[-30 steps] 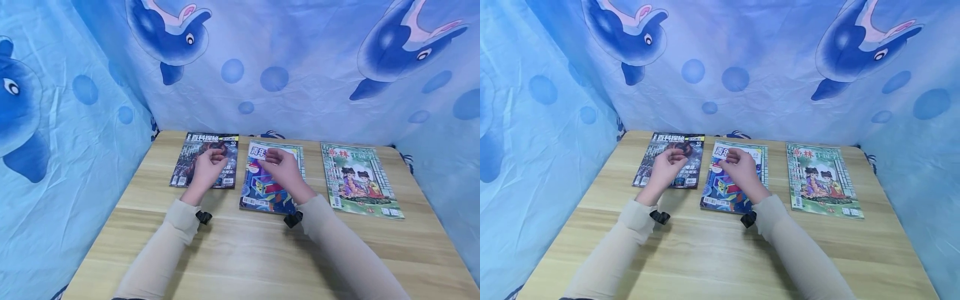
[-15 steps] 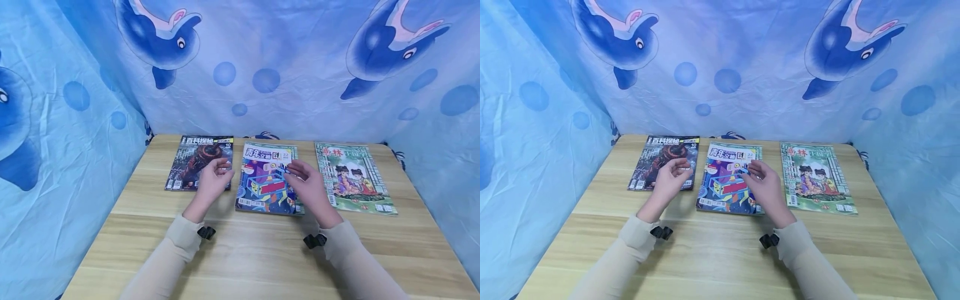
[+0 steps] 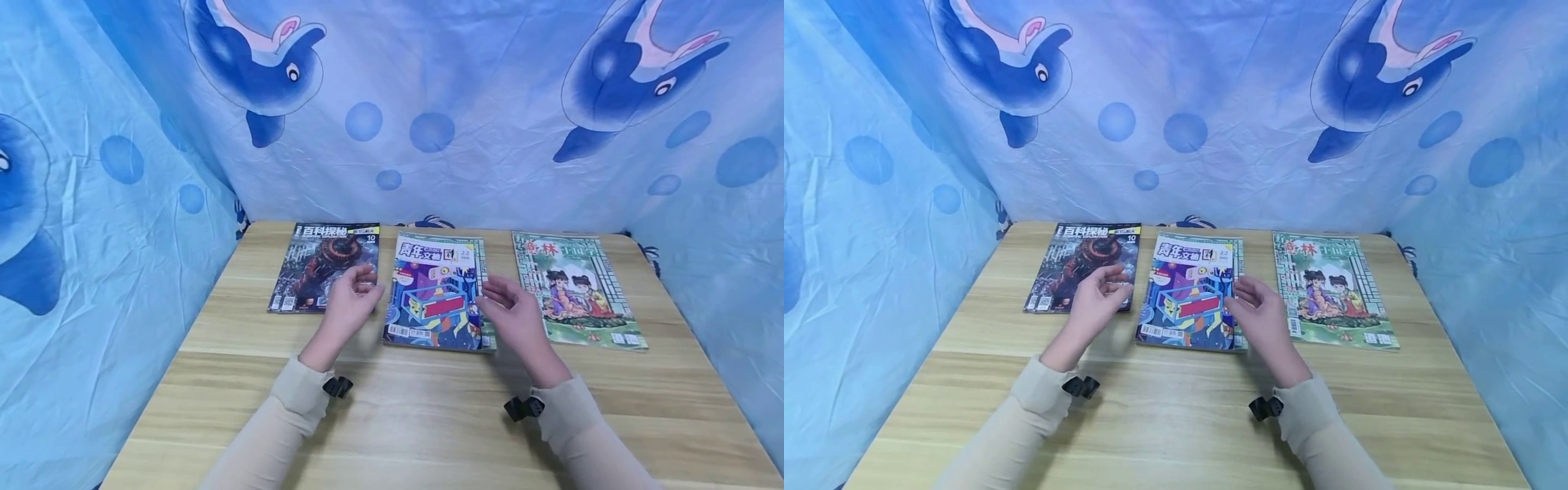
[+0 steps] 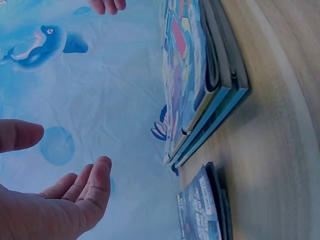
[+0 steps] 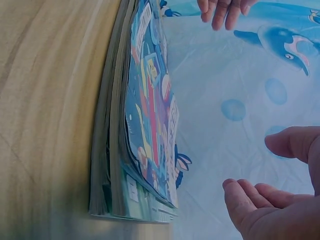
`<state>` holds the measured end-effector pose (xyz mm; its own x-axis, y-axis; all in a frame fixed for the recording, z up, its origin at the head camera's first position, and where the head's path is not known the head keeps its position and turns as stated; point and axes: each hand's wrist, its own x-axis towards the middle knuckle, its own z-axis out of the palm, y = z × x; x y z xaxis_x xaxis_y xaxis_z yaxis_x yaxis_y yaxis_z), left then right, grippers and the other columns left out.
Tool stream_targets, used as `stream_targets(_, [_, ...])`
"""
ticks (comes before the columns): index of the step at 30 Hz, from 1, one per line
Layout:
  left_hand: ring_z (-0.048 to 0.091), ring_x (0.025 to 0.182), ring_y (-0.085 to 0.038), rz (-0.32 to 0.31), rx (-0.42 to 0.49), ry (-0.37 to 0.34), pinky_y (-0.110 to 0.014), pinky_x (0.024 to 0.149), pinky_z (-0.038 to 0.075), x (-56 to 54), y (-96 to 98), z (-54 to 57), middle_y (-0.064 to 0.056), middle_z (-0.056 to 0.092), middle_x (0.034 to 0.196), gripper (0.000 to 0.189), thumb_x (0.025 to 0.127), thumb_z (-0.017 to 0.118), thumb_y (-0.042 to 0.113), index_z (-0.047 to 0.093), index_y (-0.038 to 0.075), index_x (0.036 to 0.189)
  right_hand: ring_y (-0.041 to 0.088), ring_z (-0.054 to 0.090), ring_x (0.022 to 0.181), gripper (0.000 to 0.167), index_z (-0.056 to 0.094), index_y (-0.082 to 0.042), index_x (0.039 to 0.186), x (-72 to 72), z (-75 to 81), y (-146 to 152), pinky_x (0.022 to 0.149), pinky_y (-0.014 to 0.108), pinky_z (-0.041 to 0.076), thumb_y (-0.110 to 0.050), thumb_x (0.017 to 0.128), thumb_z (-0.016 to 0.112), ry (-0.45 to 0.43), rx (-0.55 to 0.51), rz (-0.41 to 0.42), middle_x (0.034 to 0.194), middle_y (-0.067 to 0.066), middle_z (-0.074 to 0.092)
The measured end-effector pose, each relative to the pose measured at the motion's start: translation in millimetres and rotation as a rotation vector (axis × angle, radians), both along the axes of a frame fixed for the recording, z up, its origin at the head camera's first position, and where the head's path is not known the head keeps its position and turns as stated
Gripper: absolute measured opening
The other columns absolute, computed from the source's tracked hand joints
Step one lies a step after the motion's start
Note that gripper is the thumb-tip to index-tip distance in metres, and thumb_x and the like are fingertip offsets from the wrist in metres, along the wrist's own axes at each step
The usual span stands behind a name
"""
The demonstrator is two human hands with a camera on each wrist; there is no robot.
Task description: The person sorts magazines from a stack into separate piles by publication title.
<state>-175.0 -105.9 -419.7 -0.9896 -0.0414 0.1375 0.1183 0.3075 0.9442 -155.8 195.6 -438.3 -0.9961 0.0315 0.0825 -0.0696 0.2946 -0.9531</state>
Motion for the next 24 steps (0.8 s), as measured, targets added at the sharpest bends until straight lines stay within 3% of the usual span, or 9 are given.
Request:
stream_targets(5, [0.067,0.099,-0.032,0.001,-0.007,-0.03,-0.039,0.082,0.058,-0.1,1.2,-2.3,-0.02,0.067,0.117,0.047,0.09,0.074,0.007,0.058,-0.008,0.132,0.025,0.059,0.123,0.06,0.053,-0.003,0.145,2.1,-3.5,0,0.095,0.026,0.051,-0.028,0.095,0.076,-0.034,0.016,-0.004,0.136,0.014,0.06])
stream_targets(15, [0.066,0.098,-0.031,-0.014,-0.032,-0.061,-0.039,0.08,0.058,-5.0,4.5,-6.6,-0.021,0.066,0.119,0.048,0.091,0.073,0.008,0.056,-0.008,0.133,0.027,0.059,0.123,0.058,0.05,0.0,0.146,4.8,-5.7,1,0.097,0.029,0.051,-0.018,0.096,0.073,-0.085,0.044,-0.027,0.137,0.019,0.058])
stream_targets(20, [0.064,0.098,-0.029,-0.015,-0.08,-0.099,-0.04,0.079,0.057,-10.5,6.8,-9.6,-0.021,0.065,0.121,0.048,0.093,0.073,0.012,0.056,-0.006,0.134,0.028,0.058,0.124,0.059,0.05,0.0,0.146,7.2,-5.0,0,0.099,0.034,0.05,-0.019,0.095,0.073,-0.134,0.066,-0.04,0.138,0.018,0.058])
stream_targets(24, [0.062,0.101,-0.03,-0.016,-0.116,-0.131,-0.042,0.085,0.055,-18.9,9.0,-12.5,-0.021,0.064,0.121,0.05,0.092,0.073,0.014,0.056,-0.006,0.135,0.029,0.058,0.124,0.06,0.049,0.002,0.146,8.2,-5.3,0,0.1,0.036,0.05,-0.019,0.095,0.073,-0.157,0.077,-0.049,0.138,0.019,0.058])
